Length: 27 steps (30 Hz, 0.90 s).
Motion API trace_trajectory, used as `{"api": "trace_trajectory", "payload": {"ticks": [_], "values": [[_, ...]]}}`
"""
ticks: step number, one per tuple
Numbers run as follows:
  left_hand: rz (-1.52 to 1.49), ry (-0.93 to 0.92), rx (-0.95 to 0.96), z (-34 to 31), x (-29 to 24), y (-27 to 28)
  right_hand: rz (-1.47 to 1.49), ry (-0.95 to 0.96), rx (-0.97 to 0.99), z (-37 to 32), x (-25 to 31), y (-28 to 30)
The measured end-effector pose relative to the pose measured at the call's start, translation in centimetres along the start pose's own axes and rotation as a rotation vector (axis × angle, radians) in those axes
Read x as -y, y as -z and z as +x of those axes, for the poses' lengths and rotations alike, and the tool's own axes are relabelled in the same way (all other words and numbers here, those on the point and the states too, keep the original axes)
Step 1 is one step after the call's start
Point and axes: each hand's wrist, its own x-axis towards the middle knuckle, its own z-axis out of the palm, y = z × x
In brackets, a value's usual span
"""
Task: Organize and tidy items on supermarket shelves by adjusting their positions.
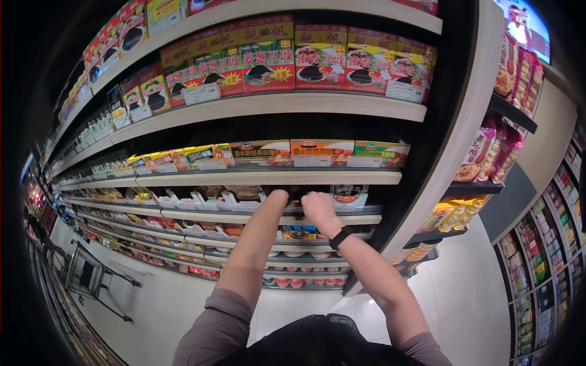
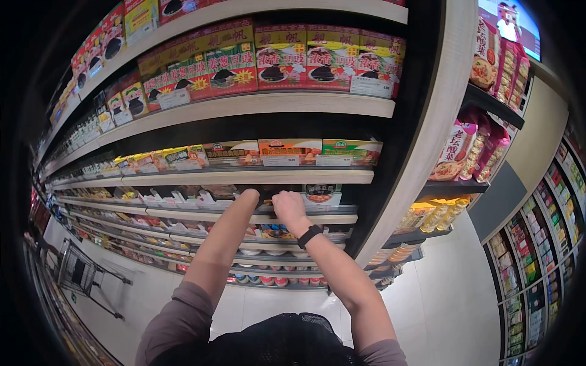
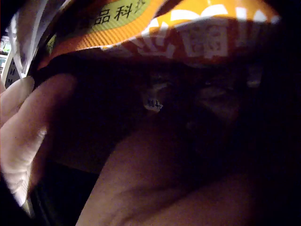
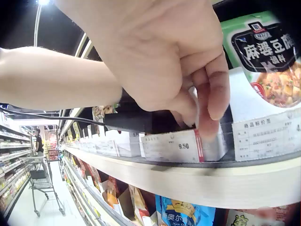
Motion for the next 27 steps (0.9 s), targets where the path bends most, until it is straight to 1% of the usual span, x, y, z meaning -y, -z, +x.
{"api": "trace_trajectory", "payload": {"ticks": [1,4,7,10,12,13,16,23,25,27], "values": [[-0.001,-0.001,0.003,-0.1,0.1,0.0,-0.006,0.017,0.000,0.1,0.2,0.1],[-0.002,-0.009,0.011,-0.1,0.0,-0.2,0.032,-0.019,0.061,0.3,1.7,-0.1],[0.000,-0.020,0.019,-0.1,0.1,-0.1,0.113,-0.101,0.122,0.6,2.3,-0.9],[0.002,-0.021,0.027,-0.2,0.4,0.0,0.213,-0.065,0.077,0.2,1.9,-1.5],[-0.004,-0.025,0.030,-0.3,0.5,0.1,0.203,-0.085,0.111,-0.1,1.6,-2.7],[-0.003,-0.025,0.035,-0.3,0.6,0.2,0.198,-0.095,0.129,-0.2,1.8,-2.4],[-0.001,-0.032,0.047,-0.4,0.7,0.4,0.289,-0.198,0.300,0.2,1.3,-0.9],[0.033,-0.081,0.136,-1.2,0.9,1.2,0.168,-0.215,0.442,1.3,2.5,-0.3],[0.071,-0.105,0.196,-1.8,1.1,1.8,0.166,-0.245,0.481,1.5,3.0,-0.7],[0.127,-0.142,0.273,-2.3,1.0,2.2,0.166,-0.250,0.467,1.6,3.2,-1.2]]}}
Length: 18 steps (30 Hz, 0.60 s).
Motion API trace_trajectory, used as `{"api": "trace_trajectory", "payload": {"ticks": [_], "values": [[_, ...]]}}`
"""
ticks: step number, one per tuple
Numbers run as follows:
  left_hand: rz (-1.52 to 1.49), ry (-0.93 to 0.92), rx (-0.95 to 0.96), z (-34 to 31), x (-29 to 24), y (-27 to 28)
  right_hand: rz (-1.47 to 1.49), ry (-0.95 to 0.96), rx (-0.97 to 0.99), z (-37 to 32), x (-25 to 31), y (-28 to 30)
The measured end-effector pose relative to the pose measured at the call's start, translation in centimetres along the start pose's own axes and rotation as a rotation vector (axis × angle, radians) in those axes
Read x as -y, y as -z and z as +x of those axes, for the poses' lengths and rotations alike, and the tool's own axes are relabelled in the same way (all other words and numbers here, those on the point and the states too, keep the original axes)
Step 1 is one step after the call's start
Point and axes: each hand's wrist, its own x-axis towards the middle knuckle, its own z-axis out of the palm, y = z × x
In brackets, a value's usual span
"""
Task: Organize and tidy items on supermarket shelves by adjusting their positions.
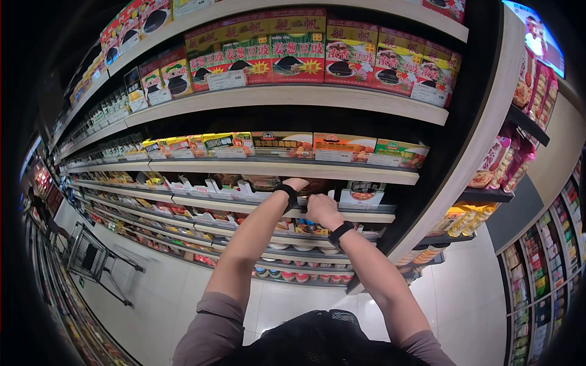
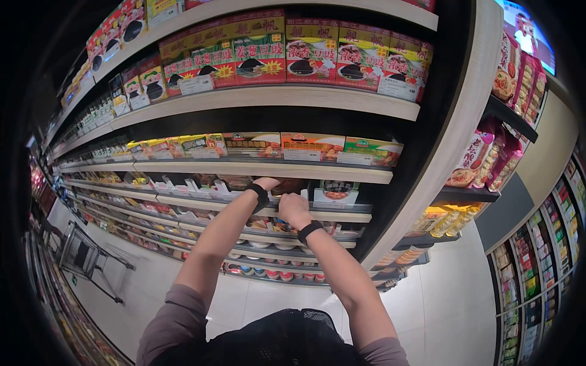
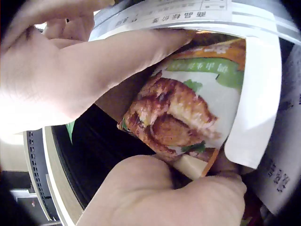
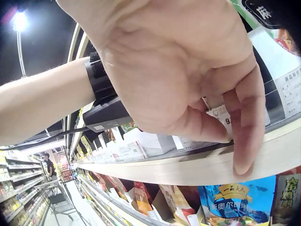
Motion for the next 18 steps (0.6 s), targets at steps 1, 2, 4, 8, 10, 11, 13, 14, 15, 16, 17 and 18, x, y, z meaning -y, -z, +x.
{"api": "trace_trajectory", "payload": {"ticks": [1,2,4,8,10,11,13,14,15,16,17,18], "values": [[0.031,-0.019,0.050,-0.2,-0.1,0.1,0.000,-0.003,-0.005,0.0,0.0,-0.4],[0.064,-0.042,0.101,-0.4,-0.1,0.3,0.003,-0.004,-0.001,0.0,-0.1,-0.7],[0.160,-0.090,0.221,-0.6,-0.1,0.8,0.004,-0.008,0.000,0.2,-0.5,-1.1],[0.356,-0.190,0.436,-1.2,0.1,1.1,0.106,-0.067,0.036,0.1,-0.4,-0.2],[0.443,-0.240,0.489,-1.8,0.6,1.1,0.157,-0.148,0.126,-0.4,-0.2,1.5],[0.463,-0.268,0.477,-2.0,0.9,1.0,0.168,-0.133,-0.049,-0.9,-0.4,0.8],[0.466,-0.370,0.361,-2.7,2.3,0.2,0.156,-0.122,-0.205,-1.3,-0.8,0.1],[0.208,-0.304,0.266,-3.6,1.6,1.0,0.148,-0.114,-0.280,-1.5,-0.9,0.0],[-0.048,-0.234,0.170,-4.7,0.9,1.8,0.174,-0.067,-0.365,-1.9,-1.1,-0.1],[-0.302,-0.161,0.072,-5.8,0.0,2.8,0.195,-0.075,-0.430,-2.4,-1.2,0.2],[-0.374,-0.159,0.092,-6.3,-0.4,3.6,0.213,-0.080,-0.498,-2.8,-1.2,0.9],[-0.390,-0.139,0.149,-6.9,-0.8,4.5,0.234,-0.090,-0.563,-3.5,-1.2,1.5]]}}
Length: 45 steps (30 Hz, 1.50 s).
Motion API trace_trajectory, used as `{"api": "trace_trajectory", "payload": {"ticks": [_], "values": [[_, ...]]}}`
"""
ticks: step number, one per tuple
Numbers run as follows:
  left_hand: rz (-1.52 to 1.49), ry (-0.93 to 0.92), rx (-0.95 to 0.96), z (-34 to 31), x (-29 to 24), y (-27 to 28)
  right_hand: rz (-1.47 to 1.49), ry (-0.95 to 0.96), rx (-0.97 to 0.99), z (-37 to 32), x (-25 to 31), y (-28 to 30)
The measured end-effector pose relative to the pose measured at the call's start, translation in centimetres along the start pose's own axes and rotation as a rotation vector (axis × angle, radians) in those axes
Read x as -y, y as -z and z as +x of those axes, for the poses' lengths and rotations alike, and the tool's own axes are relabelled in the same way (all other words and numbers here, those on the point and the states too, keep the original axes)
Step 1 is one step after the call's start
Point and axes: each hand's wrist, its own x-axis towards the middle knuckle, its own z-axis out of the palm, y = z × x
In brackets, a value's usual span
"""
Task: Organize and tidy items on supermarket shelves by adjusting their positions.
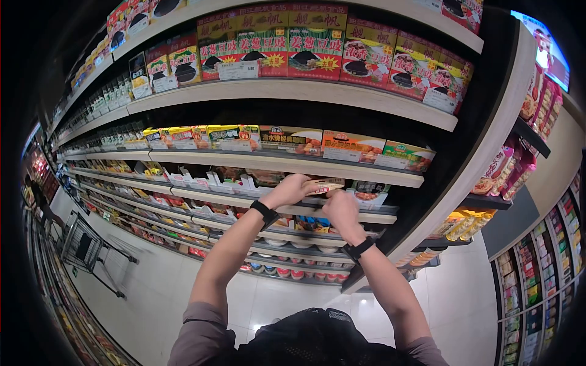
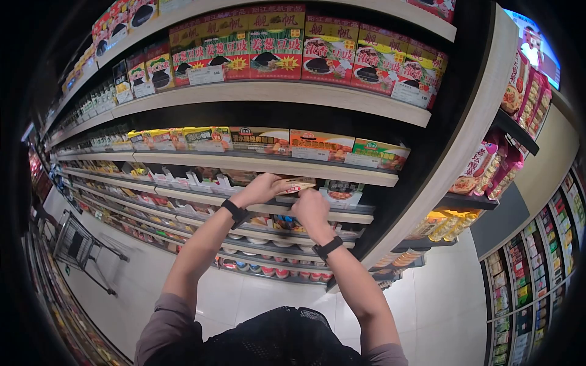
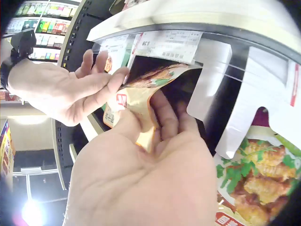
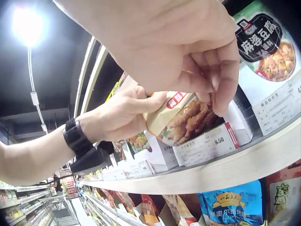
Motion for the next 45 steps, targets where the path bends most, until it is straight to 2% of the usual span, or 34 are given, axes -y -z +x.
{"api": "trace_trajectory", "payload": {"ticks": [1,2,4,7,10,11,14,15,18,21,24,26,28,29,31,32,34,36,37,40,41,44,45], "values": [[-0.022,0.029,0.054,-0.8,-1.1,0.8,-0.069,-0.080,0.076,0.0,0.8,1.6],[-0.043,0.053,0.104,-1.1,-1.5,1.3,-0.045,-0.075,0.021,-0.1,0.5,1.9],[-0.149,-0.090,-0.038,-2.4,-1.0,0.4,0.005,-0.072,-0.091,-0.5,0.0,2.2],[-0.186,-0.321,-0.194,-3.9,0.0,-0.9,0.144,-0.034,-0.059,-0.8,-0.6,2.0],[-0.215,-0.396,-0.297,-4.7,0.9,-2.5,0.210,0.047,-0.047,-0.5,-1.6,1.2],[-0.214,-0.411,-0.269,-5.1,0.9,-2.6,0.230,0.082,-0.040,-0.4,-1.9,1.0],[-0.150,-0.414,-0.246,-6.3,0.3,-2.9,0.236,0.157,0.028,-0.4,-1.5,2.2],[-0.180,-0.390,-0.226,-6.8,0.1,-2.7,0.236,0.223,-0.007,-0.5,-1.9,2.0],[-0.276,-0.259,-0.314,-8.0,-0.7,-2.4,0.098,0.280,-0.008,-1.5,-3.2,1.7],[-0.110,-0.220,-0.490,-8.8,-1.4,-2.0,0.173,0.442,-0.161,-2.8,-2.1,3.8],[-0.079,-0.182,-0.405,-8.9,-0.6,-2.0,0.191,0.488,-0.131,-3.8,-1.7,5.4],[-0.201,-0.128,-0.369,-9.0,-1.0,-2.1,0.247,0.492,-0.141,-4.4,-1.7,5.6],[-0.366,-0.081,-0.314,-9.3,-1.3,-2.4,0.344,0.454,-0.153,-5.8,-1.4,5.8],[-0.314,-0.108,-0.356,-9.6,-1.5,-2.8,0.406,0.401,-0.155,-6.5,-1.5,5.6],[-0.426,-0.101,-0.356,-10.2,-2.2,-3.7,0.526,0.280,-0.160,-8.4,-1.4,5.3],[-0.485,-0.094,-0.347,-10.8,-2.6,-4.3,0.582,0.084,-0.133,-9.5,-1.0,5.3],[-0.776,0.123,-0.237,-11.8,-2.9,-5.4,0.873,-0.315,-0.078,-10.6,0.6,5.5],[-0.935,0.324,-0.152,-12.4,-2.7,-6.7,1.009,-0.513,0.078,-11.1,0.4,5.8],[-1.076,0.308,-0.254,-12.4,-3.0,-8.1,0.971,-0.513,0.108,-11.2,-0.1,5.8],[-1.049,0.505,-0.094,-14.0,-1.5,-8.8,0.957,-0.803,0.362,-10.2,0.2,8.0],[-1.074,0.477,-0.123,-14.1,-1.2,-9.4,0.915,-0.804,0.364,-10.4,-0.3,7.6],[-1.031,0.466,-0.041,-14.7,-1.4,-9.2,1.065,-0.742,0.289,-10.7,-0.6,7.0],[-1.021,0.425,-0.011,-14.8,-1.8,-8.9,1.045,-0.750,0.332,-10.8,-1.2,6.7]]}}
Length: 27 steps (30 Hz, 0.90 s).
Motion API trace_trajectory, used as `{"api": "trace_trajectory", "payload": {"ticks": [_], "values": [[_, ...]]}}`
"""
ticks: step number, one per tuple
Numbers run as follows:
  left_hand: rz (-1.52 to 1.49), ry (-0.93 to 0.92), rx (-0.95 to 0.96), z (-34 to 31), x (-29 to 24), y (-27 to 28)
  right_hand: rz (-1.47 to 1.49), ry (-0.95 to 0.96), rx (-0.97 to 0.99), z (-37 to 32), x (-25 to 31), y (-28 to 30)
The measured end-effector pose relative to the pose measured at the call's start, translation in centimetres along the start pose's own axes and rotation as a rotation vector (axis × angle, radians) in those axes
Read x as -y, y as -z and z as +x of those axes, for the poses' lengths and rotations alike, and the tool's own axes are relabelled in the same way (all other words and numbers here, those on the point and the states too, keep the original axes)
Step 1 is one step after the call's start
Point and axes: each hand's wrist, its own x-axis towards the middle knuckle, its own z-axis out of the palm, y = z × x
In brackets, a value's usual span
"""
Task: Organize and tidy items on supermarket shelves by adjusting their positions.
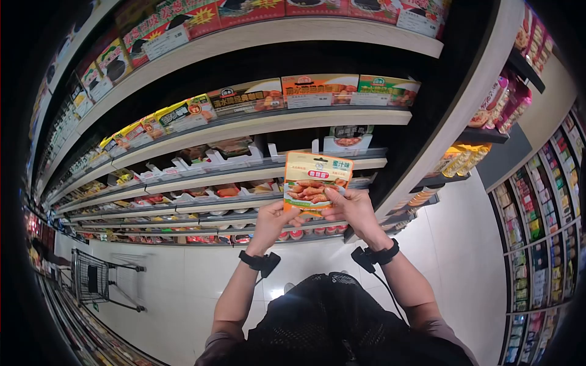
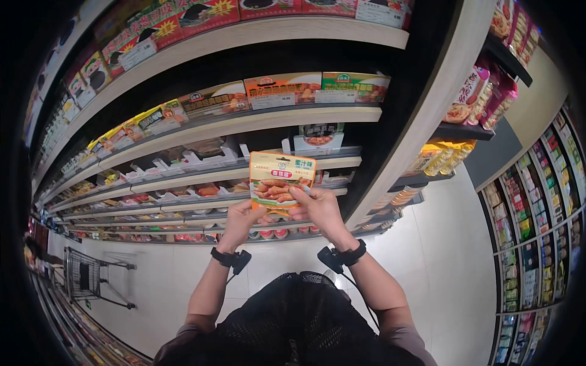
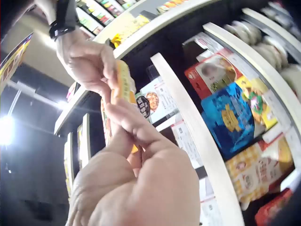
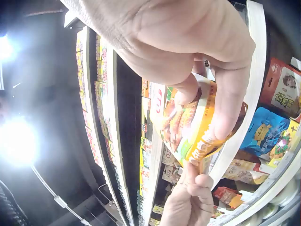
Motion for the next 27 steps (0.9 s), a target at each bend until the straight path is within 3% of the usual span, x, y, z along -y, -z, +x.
{"api": "trace_trajectory", "payload": {"ticks": [5,9,14,16,20,23,26,27], "values": [[0.265,-0.086,0.092,-0.9,-1.1,1.0,0.018,-0.165,0.051,-0.6,1.1,-0.4],[0.147,-0.057,-0.020,-1.4,-1.1,-0.1,0.220,-0.240,0.204,-0.9,0.3,-0.4],[0.070,0.026,-0.042,-1.9,-1.5,-0.4,0.178,-0.274,0.234,-0.3,-1.4,0.3],[0.275,-0.013,-0.037,-2.0,-1.6,-0.2,0.127,-0.291,0.228,-0.5,-1.5,0.5],[0.716,-0.201,0.036,-2.3,-3.0,0.7,0.011,-0.253,0.242,-0.5,-1.6,0.7],[0.764,-0.448,0.016,-2.3,-2.7,1.0,0.046,-0.205,0.234,-0.8,-2.1,0.6],[0.726,-0.366,-0.087,-2.0,-1.2,0.3,0.010,-0.146,0.156,-1.2,-1.7,0.2],[0.549,-0.187,-0.093,-2.2,-0.9,0.1,-0.020,-0.125,0.120,-1.4,-1.5,0.0]]}}
